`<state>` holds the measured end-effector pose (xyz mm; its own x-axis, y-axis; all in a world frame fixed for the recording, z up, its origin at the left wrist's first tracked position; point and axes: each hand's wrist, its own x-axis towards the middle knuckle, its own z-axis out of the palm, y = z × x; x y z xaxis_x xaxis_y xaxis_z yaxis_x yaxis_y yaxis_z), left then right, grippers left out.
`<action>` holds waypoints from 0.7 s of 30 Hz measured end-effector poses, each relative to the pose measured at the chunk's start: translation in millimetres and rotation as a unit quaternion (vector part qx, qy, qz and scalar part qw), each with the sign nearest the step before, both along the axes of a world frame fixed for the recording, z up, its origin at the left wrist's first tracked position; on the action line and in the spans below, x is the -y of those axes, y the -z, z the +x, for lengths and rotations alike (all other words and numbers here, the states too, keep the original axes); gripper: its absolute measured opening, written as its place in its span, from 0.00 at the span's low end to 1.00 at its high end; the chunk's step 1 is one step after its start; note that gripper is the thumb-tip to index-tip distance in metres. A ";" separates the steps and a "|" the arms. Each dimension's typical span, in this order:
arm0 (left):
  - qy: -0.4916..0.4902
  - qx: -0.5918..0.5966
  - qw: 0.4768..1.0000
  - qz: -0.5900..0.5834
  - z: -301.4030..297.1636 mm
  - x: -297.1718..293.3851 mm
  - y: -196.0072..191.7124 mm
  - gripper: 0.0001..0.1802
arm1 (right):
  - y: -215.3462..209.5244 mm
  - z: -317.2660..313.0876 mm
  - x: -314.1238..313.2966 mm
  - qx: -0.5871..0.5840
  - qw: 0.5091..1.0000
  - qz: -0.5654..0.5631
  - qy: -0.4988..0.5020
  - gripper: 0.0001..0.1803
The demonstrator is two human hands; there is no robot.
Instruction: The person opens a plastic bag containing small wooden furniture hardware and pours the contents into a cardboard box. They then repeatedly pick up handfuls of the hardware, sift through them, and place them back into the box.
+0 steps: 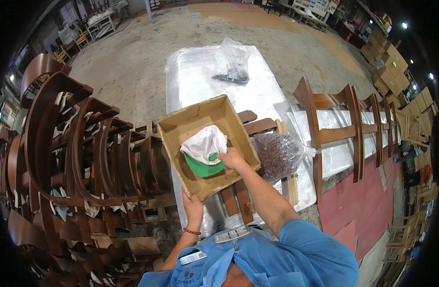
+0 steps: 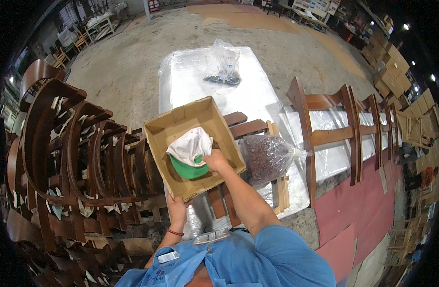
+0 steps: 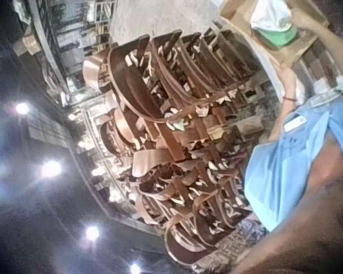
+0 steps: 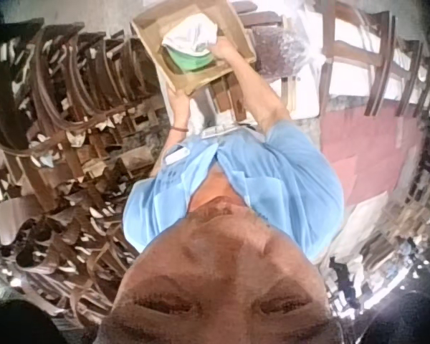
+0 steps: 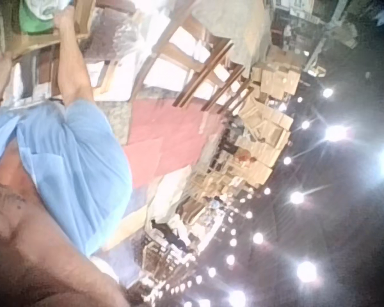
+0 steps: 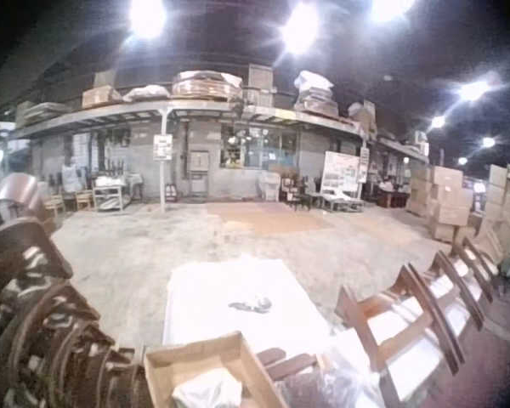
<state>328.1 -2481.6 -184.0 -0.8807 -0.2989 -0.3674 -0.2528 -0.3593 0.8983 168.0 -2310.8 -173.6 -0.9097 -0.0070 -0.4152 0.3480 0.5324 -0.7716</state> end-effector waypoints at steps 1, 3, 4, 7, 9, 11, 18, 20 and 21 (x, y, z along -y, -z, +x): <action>-0.004 0.003 1.000 -0.020 0.3 6.2 1.1 0.35 | -5.6 3.6 1.0 0.000 0.999 -0.040 0.007 0.20; -0.016 -0.002 0.999 -0.034 -2.5 18.3 3.6 0.35 | -26.7 -0.9 2.3 0.003 0.993 -0.116 0.004 0.21; -0.027 0.008 0.998 -0.049 -3.6 24.9 4.4 0.36 | -39.7 -7.1 0.9 -0.024 0.990 -0.135 0.007 0.20; -0.070 0.036 0.996 -0.031 -5.3 44.6 4.6 0.34 | -73.9 -42.0 -11.9 -0.092 0.974 -0.208 0.005 0.18; -0.065 0.063 0.996 -0.017 -0.5 59.9 1.4 0.31 | -83.9 -77.0 -17.6 -0.096 0.966 -0.231 0.061 0.19; -0.068 0.085 0.994 -0.007 8.1 74.1 -3.3 0.29 | -83.7 -118.1 -27.5 -0.099 0.965 -0.224 0.092 0.19; -0.095 0.108 0.988 -0.052 42.5 100.8 -29.1 0.24 | -25.4 -262.9 -55.7 -0.094 0.966 -0.181 0.158 0.21; -0.100 0.112 0.987 -0.064 41.6 102.3 -36.7 0.23 | -1.9 -291.4 -66.2 -0.061 0.973 -0.132 0.178 0.24; -0.095 0.115 0.987 -0.060 40.9 102.3 -40.7 0.23 | 10.5 -298.8 -74.8 -0.021 0.979 -0.083 0.183 0.25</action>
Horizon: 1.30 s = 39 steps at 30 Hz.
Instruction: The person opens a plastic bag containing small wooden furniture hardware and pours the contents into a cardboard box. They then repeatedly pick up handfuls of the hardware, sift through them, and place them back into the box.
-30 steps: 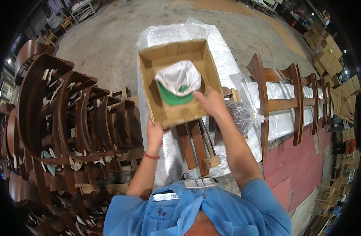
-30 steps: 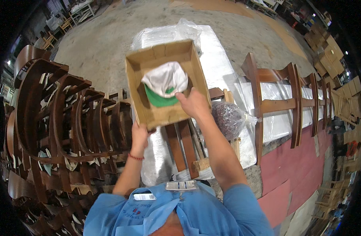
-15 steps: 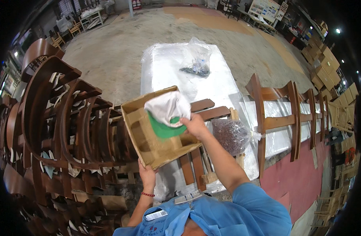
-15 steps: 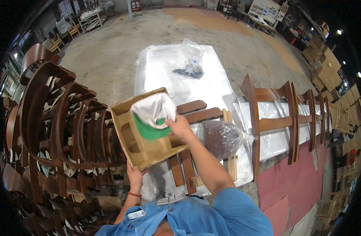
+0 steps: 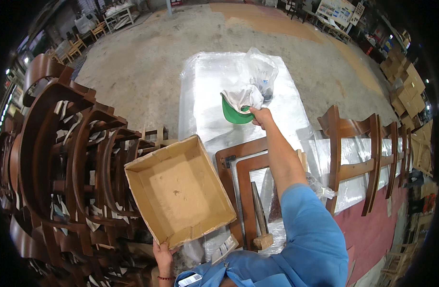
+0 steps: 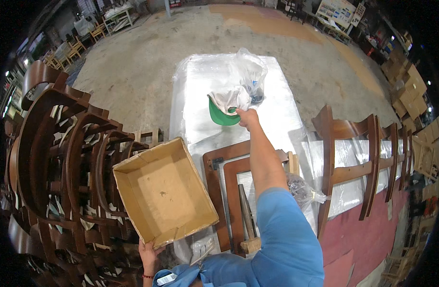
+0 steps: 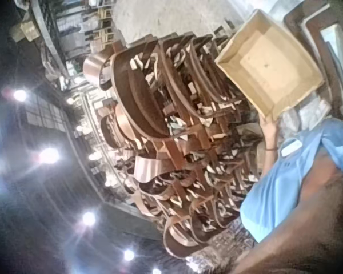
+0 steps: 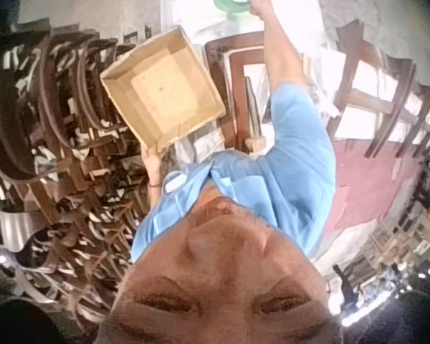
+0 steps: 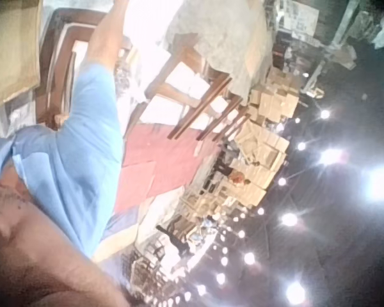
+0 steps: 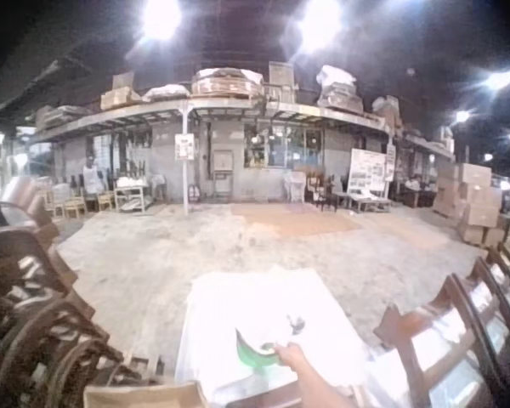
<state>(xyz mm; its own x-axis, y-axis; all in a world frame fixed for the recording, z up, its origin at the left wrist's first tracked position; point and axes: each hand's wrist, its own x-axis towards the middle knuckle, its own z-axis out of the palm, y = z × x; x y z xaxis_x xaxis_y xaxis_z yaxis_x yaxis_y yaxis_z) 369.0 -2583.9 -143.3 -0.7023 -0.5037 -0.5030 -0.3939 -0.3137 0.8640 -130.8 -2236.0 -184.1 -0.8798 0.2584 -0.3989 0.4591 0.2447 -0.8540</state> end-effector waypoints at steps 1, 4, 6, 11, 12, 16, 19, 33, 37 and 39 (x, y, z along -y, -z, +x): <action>0.003 0.002 1.000 0.004 -1.3 0.4 -3.8 0.23 | 13.2 -1.8 -7.0 0.054 0.997 0.049 0.011 0.26; 0.019 -0.042 0.999 0.002 -7.6 -1.6 -9.6 0.24 | 42.5 11.0 -19.8 0.049 0.981 0.186 -0.031 0.30; 0.025 -0.023 0.999 -0.008 -13.0 -3.3 -9.6 0.24 | 48.1 28.8 -22.5 -0.012 0.953 0.299 -0.053 0.30; 0.018 -0.027 0.999 0.003 -24.8 -7.0 -10.7 0.24 | 19.6 75.6 -9.9 -0.102 0.941 0.310 -0.090 0.30; 0.021 -0.027 0.999 0.003 -26.3 -7.0 -12.3 0.25 | 9.7 88.1 -10.3 -0.106 0.939 0.307 -0.111 0.30; 0.065 -0.028 0.998 0.002 -34.2 -7.5 -19.2 0.24 | -43.5 166.2 -53.2 -0.123 0.934 0.312 -0.119 0.30; 0.118 -0.043 0.992 0.029 -39.3 -14.2 -22.3 0.22 | -84.5 249.1 -115.3 -0.134 0.914 0.375 -0.077 0.35; 0.125 -0.015 0.991 0.040 11.3 -85.6 -39.0 0.17 | -43.0 331.4 -241.3 0.071 0.924 0.324 -0.188 0.55; 0.062 -0.034 0.997 0.038 43.6 -124.3 -42.2 0.18 | -30.7 325.8 -236.2 0.042 0.974 0.166 -0.149 0.38; 0.022 -0.038 0.999 0.027 58.4 -143.7 -45.9 0.18 | -30.0 322.9 -217.6 -0.022 0.992 0.039 -0.121 0.28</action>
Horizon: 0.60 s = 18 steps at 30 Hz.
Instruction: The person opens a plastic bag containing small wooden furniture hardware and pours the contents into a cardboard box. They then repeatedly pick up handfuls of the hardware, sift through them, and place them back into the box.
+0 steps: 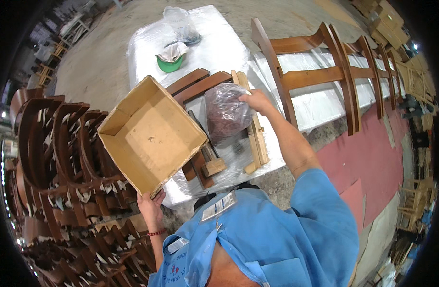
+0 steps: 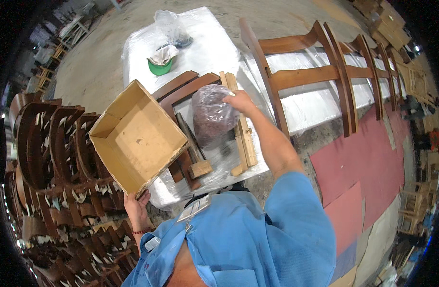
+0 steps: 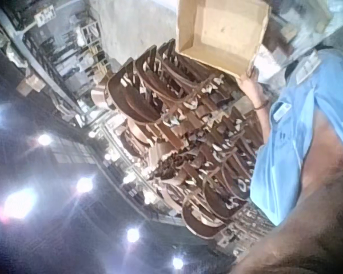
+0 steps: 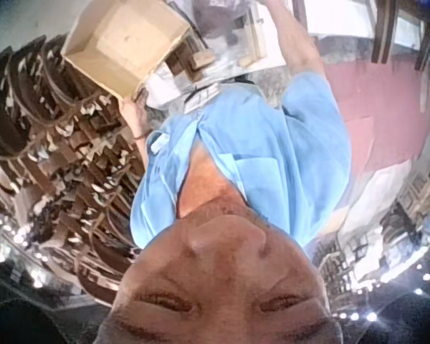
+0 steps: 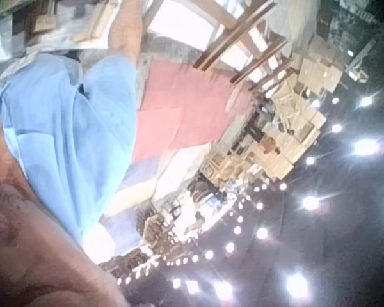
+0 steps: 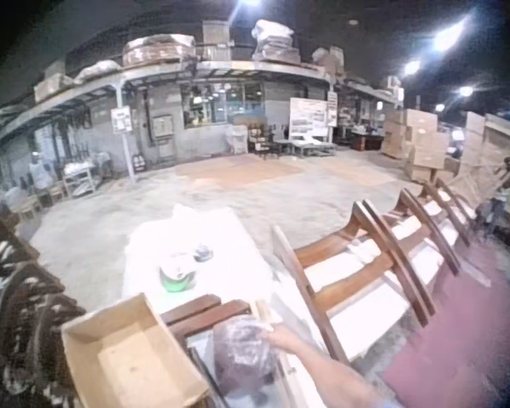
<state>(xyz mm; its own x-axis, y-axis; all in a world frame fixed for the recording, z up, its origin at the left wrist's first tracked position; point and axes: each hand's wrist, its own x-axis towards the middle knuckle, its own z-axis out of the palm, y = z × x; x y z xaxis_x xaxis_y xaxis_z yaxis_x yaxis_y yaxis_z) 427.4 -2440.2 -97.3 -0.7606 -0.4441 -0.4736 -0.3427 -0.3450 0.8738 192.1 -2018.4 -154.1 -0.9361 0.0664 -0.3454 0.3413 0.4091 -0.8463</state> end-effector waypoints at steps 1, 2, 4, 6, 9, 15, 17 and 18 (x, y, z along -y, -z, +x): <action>-0.019 0.001 1.000 -0.004 7.3 -8.5 -2.2 0.18 | -3.5 -2.3 11.0 -0.015 0.998 -0.055 0.004 0.27; -0.031 -0.004 0.999 -0.010 14.5 -15.2 -4.8 0.18 | -8.6 -2.1 22.5 -0.032 0.993 -0.114 0.010 0.27; -0.061 -0.014 0.998 -0.017 25.3 -24.5 -10.6 0.18 | -25.7 -4.3 51.5 -0.059 0.996 -0.069 0.020 0.27; -0.057 -0.017 0.998 -0.033 35.2 -28.6 -17.6 0.19 | -52.6 -2.1 57.7 -0.093 0.993 -0.061 0.025 0.28; -0.050 -0.042 0.995 -0.075 40.3 -34.6 -23.4 0.21 | -101.0 16.2 21.7 -0.115 0.986 -0.115 0.027 0.28; 0.057 -0.020 0.986 -0.155 -1.8 -66.6 -1.7 0.29 | -200.2 75.4 -62.1 -0.239 0.937 -0.224 0.121 0.21; 0.102 -0.019 0.977 -0.186 -22.5 -83.3 13.9 0.32 | -219.9 100.5 -81.1 -0.283 0.918 -0.228 0.161 0.21; 0.135 -0.015 0.958 -0.251 -33.5 -90.4 20.9 0.32 | -226.0 114.3 -90.3 -0.300 0.908 -0.219 0.191 0.20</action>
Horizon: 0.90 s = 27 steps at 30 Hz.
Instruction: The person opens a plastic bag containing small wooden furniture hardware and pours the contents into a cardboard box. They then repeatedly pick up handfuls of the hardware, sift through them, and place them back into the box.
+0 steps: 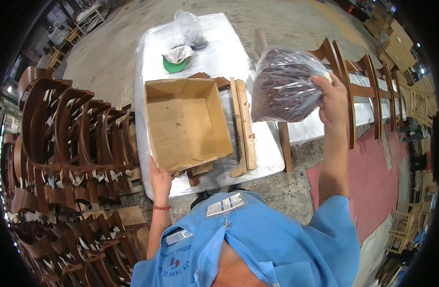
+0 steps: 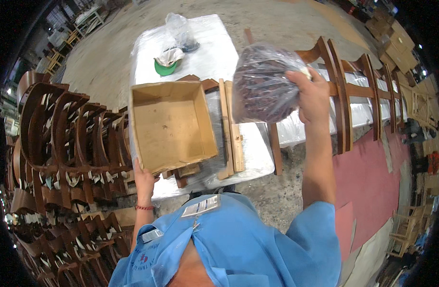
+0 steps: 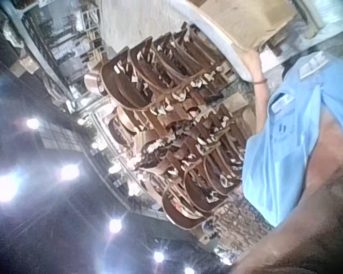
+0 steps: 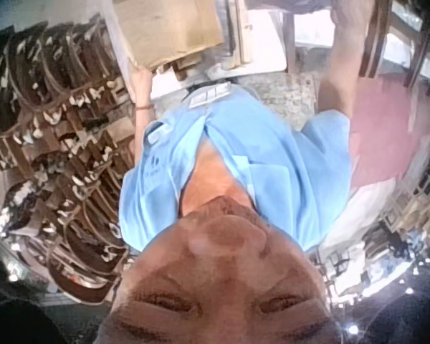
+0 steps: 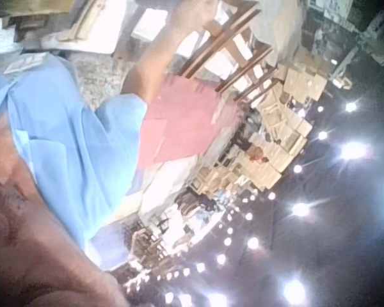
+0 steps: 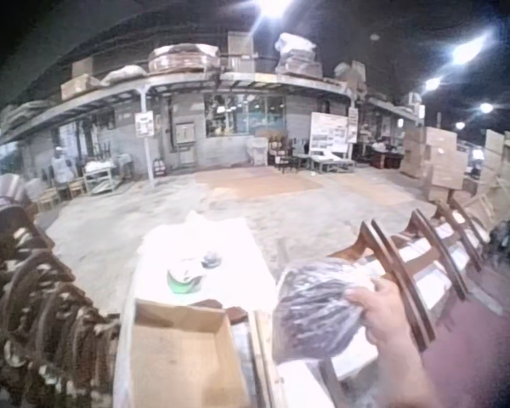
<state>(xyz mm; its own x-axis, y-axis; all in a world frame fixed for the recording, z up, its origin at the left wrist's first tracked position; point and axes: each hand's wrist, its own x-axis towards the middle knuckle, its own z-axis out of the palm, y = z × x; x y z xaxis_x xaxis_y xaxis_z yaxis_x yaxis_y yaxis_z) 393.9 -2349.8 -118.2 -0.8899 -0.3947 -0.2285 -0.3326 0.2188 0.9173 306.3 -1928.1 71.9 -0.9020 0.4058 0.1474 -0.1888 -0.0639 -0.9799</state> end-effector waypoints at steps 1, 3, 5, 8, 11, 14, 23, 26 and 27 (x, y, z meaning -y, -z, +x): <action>0.036 -0.005 0.998 -0.057 -11.0 -6.4 5.3 0.32 | -3.0 10.2 -8.2 -0.009 0.999 -0.008 0.033 0.26; 0.076 0.075 0.993 -0.046 -21.1 -18.9 11.2 0.32 | -5.3 31.1 -27.1 -0.017 0.995 -0.013 0.099 0.36; 0.109 0.083 0.988 -0.071 -30.8 -33.9 12.8 0.32 | -3.1 53.8 -45.6 -0.012 0.987 -0.013 0.159 0.37; 0.124 0.101 0.987 -0.025 -37.7 -50.1 7.5 0.31 | 7.2 87.5 -68.0 0.001 0.977 -0.017 0.211 0.28; 0.118 0.124 0.984 0.054 -36.4 -58.7 3.1 0.30 | 24.3 120.0 -85.3 0.021 0.977 -0.021 0.212 0.12; 0.113 0.138 0.979 0.103 -35.4 -61.6 3.3 0.30 | 49.1 143.2 -93.9 0.065 0.970 -0.021 0.232 0.11; 0.044 0.138 0.965 0.218 -40.2 -35.8 -13.4 0.18 | 94.2 183.9 -78.0 0.137 0.964 0.003 0.226 0.06; 0.029 0.106 0.962 0.252 -48.2 -37.1 -11.9 0.19 | 97.9 185.9 -67.1 0.162 0.964 0.019 0.208 0.05; 0.019 0.094 0.952 0.290 -52.3 -42.7 -8.3 0.17 | 99.6 185.2 -62.5 0.164 0.965 0.009 0.206 0.05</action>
<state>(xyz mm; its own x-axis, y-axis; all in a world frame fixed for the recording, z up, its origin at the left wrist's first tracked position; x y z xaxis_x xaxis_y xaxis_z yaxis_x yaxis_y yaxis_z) 341.6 -2307.0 -109.9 -0.8235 -0.1221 -0.5540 -0.5041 -0.2904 0.8134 491.5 -1865.6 -27.8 -0.6635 0.7405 -0.1074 0.1258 -0.0311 -0.9916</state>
